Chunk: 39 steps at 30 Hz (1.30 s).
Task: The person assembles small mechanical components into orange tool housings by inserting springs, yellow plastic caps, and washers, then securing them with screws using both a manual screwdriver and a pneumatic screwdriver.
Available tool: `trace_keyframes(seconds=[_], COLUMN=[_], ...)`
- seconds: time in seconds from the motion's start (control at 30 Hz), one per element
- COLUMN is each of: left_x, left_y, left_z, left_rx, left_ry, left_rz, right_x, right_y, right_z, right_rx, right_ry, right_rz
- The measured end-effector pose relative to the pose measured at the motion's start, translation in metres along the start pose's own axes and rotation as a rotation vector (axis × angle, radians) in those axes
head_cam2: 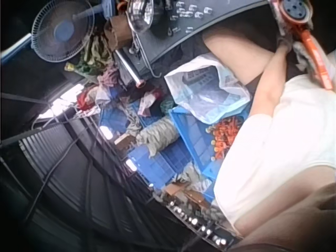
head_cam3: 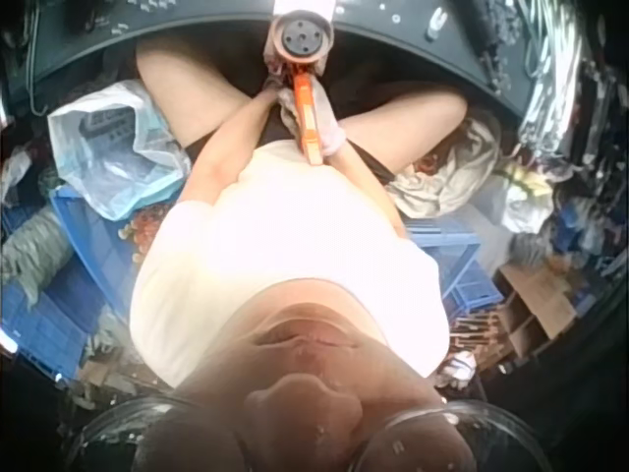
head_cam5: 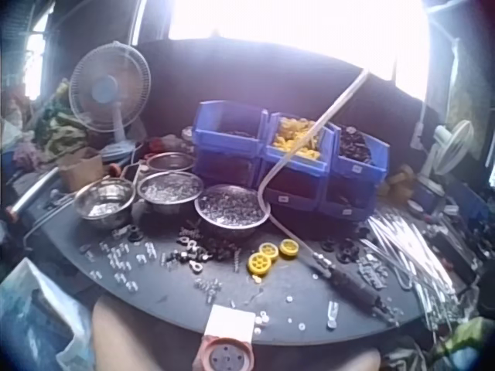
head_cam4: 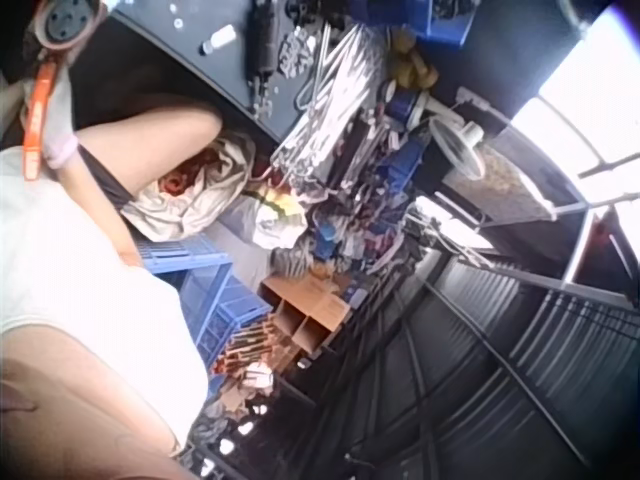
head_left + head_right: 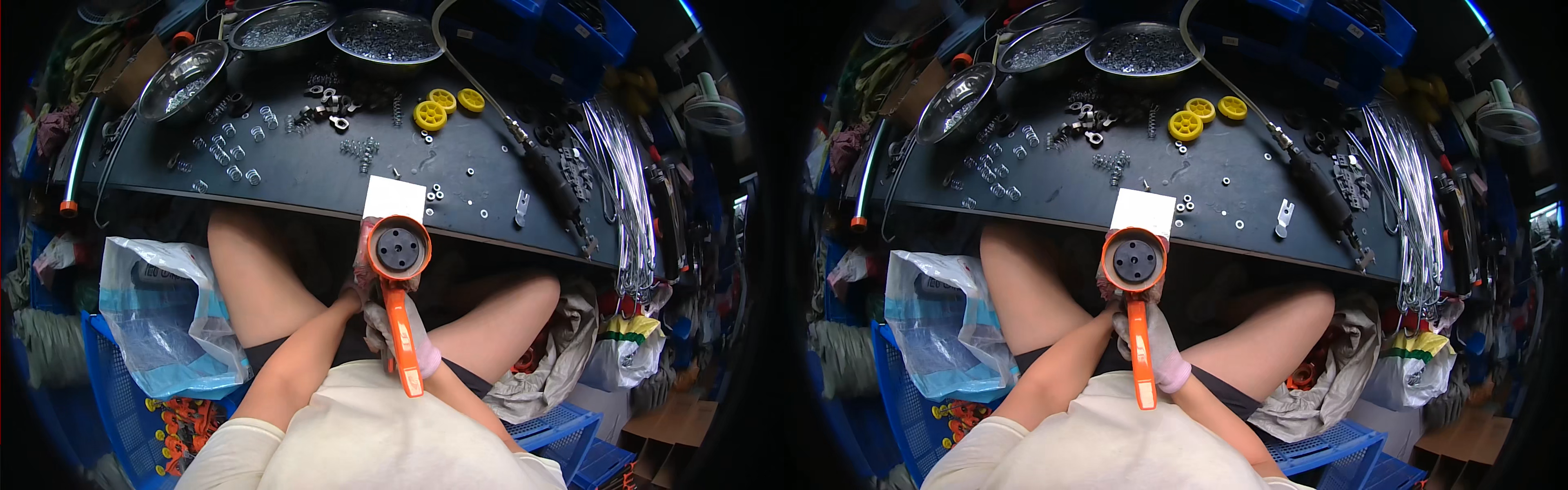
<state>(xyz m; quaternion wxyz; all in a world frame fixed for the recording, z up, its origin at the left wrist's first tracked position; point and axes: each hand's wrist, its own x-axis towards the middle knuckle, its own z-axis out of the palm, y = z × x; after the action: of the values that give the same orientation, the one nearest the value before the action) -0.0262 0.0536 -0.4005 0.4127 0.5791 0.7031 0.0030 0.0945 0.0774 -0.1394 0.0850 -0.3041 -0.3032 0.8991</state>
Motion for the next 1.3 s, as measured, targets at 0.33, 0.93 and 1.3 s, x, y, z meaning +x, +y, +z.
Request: trace_keyframes(seconds=[0.33,0.93,1.3], left_x=[0.037,-0.166,-0.212], left_y=[-0.041,0.129,0.200], left_z=[0.057,-0.099,-0.206], left_rx=[-0.302,-0.420,-0.363], left_ry=[0.500,0.665,1.208], left_rz=[-0.292,0.271,0.874], right_x=[0.003,-0.161,-0.205], right_y=[0.001,-0.115,-0.183], right_z=[0.005,-0.027,0.019], right_rx=[-0.171,-1.318,-1.467], right_ry=[-0.011,0.304,1.189], right_rz=[-0.047,-0.859,-1.903])
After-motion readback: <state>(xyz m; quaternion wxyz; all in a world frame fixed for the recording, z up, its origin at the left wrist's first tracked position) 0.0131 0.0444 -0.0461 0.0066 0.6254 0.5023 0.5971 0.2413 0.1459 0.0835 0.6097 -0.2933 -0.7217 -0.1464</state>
